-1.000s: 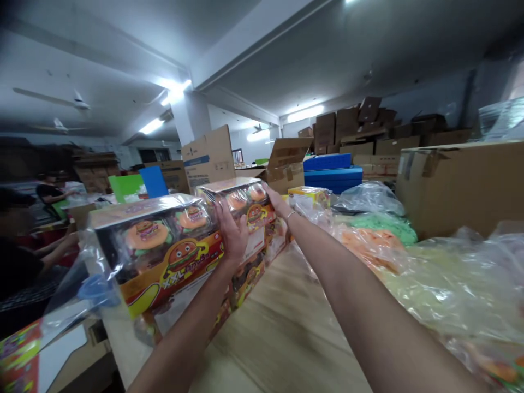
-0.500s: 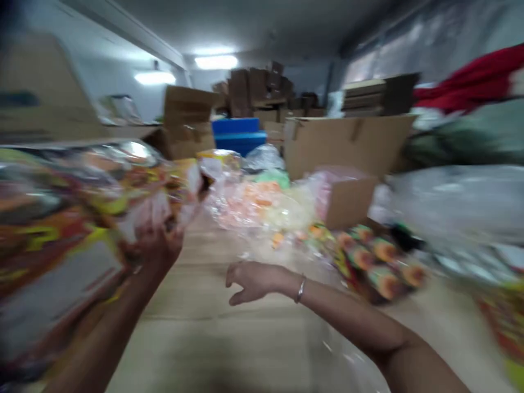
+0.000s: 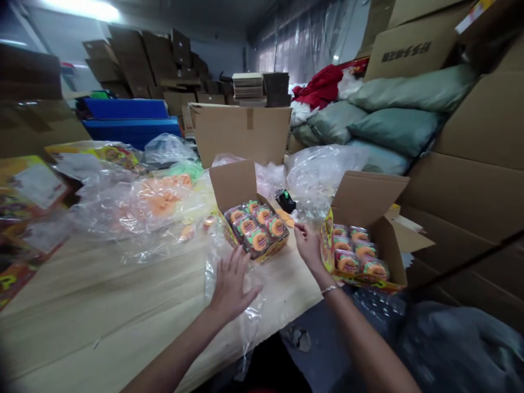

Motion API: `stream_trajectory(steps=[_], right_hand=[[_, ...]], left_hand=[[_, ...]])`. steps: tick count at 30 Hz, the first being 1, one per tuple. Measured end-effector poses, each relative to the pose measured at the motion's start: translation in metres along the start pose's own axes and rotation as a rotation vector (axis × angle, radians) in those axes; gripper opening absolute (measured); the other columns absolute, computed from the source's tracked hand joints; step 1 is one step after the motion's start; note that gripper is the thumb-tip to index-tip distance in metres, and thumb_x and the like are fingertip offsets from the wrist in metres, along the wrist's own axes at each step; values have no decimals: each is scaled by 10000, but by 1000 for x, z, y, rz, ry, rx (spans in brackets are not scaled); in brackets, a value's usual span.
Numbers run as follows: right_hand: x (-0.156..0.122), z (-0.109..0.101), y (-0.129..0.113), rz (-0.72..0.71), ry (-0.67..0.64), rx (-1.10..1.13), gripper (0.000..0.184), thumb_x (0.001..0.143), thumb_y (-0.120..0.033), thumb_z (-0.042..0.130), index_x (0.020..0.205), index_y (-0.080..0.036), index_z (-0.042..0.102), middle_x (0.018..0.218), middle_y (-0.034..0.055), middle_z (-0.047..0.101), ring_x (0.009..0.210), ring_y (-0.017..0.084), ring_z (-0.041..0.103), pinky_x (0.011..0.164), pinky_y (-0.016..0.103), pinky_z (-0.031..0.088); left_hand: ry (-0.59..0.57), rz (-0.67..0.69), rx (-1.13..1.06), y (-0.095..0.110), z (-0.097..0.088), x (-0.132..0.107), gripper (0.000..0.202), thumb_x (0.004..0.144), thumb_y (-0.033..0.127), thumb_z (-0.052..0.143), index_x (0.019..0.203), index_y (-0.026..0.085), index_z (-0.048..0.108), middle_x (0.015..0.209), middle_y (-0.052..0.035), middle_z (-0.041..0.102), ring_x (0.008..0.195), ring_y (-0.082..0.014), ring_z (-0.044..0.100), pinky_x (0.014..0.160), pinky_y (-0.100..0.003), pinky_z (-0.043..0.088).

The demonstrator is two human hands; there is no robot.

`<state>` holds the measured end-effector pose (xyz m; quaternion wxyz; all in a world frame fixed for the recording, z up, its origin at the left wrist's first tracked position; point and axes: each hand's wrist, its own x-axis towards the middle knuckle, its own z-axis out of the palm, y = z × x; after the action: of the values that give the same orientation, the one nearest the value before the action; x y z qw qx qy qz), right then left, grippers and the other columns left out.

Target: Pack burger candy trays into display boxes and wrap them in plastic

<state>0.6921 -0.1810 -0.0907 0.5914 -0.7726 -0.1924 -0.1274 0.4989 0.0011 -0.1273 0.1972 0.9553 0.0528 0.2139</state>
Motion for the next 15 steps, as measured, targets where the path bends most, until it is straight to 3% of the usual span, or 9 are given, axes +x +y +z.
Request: stream_trajectory(steps=[2, 5, 8, 10, 12, 15], right_hand=[[-16, 11, -11, -124, -91, -5, 250, 862, -406, 550, 913, -199, 680, 921, 90, 691, 871, 252, 624, 814, 401, 507], [-24, 20, -21, -265, -230, 2, 170, 859, -353, 587, 931, -238, 690, 978, 89, 677, 977, 265, 613, 924, 409, 479], [12, 24, -7, -78, -144, 86, 234, 814, -402, 630, 963, -228, 675, 1073, 102, 663, 1089, 273, 574, 1024, 429, 419], [50, 28, 10, 106, -144, 159, 310, 799, -463, 621, 965, -203, 661, 1053, 106, 676, 1051, 267, 593, 987, 443, 443], [81, 34, 23, 188, -256, 203, 348, 793, -510, 612, 921, -192, 670, 952, 91, 707, 948, 258, 633, 896, 441, 498], [92, 46, 28, 198, -469, 252, 369, 805, -552, 595, 825, -195, 686, 805, 52, 723, 820, 235, 661, 790, 408, 541]], left_hand=[[-150, -171, 58, -3, 11, -5, 800, 730, 362, 706, 1448, 170, 411, 1573, -218, 289, 1443, -421, 249, 1120, -631, 228], [-222, -386, 153, -41, 4, -18, 403, 777, 175, 552, 1167, 124, 640, 1348, -208, 572, 1290, -321, 500, 1085, -452, 363], [-169, -467, 247, -88, -43, -37, 239, 716, 96, 480, 864, 142, 661, 1104, -175, 681, 1127, -296, 601, 1043, -400, 398], [-94, -541, 315, -114, -85, -55, 235, 736, 99, 420, 848, 141, 622, 1109, -200, 658, 1104, -316, 600, 968, -404, 436], [3, -687, 432, -132, -122, -76, 212, 797, 155, 374, 867, 161, 575, 1002, -182, 660, 936, -313, 644, 776, -368, 477], [-39, -827, 479, -141, -151, -105, 219, 846, 230, 341, 944, 198, 535, 769, -95, 647, 702, -288, 641, 610, -328, 422]])
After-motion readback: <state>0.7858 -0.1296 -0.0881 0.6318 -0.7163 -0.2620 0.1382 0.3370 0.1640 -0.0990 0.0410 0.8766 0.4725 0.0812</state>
